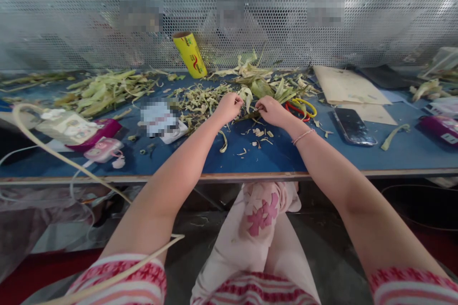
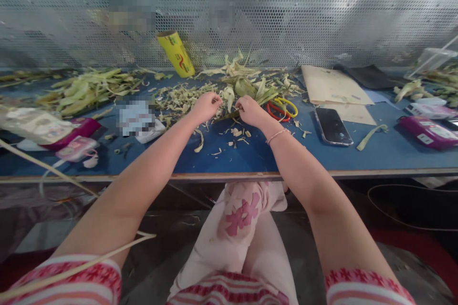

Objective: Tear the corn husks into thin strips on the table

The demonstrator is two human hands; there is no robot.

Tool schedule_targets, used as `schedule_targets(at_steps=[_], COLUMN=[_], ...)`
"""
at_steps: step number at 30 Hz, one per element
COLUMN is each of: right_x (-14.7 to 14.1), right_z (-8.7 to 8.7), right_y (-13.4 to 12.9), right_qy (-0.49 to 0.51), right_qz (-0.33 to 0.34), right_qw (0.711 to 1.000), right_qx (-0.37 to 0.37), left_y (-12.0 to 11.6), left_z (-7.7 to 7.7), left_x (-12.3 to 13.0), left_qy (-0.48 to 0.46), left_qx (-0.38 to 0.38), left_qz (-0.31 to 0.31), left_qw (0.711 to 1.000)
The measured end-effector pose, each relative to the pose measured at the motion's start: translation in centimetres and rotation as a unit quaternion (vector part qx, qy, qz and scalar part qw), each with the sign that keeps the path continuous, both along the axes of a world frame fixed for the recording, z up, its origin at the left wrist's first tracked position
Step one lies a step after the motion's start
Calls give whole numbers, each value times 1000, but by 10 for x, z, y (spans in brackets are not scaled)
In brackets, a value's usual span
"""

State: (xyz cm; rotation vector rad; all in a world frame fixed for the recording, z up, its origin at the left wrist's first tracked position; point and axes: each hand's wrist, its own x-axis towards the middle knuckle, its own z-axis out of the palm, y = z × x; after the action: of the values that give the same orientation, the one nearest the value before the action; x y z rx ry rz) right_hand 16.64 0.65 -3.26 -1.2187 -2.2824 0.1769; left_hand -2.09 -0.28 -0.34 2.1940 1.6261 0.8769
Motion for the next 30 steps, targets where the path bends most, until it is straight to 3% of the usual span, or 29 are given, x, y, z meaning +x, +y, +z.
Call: schedule_targets(at_steps=[3, 7, 10, 14, 18, 22, 30], right_x=[0, -4, -8, -11, -13, -12, -8], right_z=[-3, -4, -4, 1, 8, 12, 14], right_y=[1, 3, 5, 2, -5, -7, 0], right_qy=[29, 47, 45, 66, 103, 171, 328], right_qz=[30, 56, 62, 17, -36, -34, -22], right_qw=[999, 997, 997, 997, 992, 982, 940], right_qx=[15, 15, -1, -37, -62, -74, -89], left_y=[-1, -4, -5, -3, -2, -3, -4], left_z=[3, 1, -1, -3, -7, -12, -5], left_x=[2, 11, 15, 13, 9, 10, 7], left_qy=[-116, -292, -342, -266, -51, 136, 94], left_qx=[-31, -85, -111, -77, 20, 16, 24], left_qz=[-5, -80, -106, -82, -69, -91, -92], left_qw=[993, 949, 927, 957, 996, 986, 991])
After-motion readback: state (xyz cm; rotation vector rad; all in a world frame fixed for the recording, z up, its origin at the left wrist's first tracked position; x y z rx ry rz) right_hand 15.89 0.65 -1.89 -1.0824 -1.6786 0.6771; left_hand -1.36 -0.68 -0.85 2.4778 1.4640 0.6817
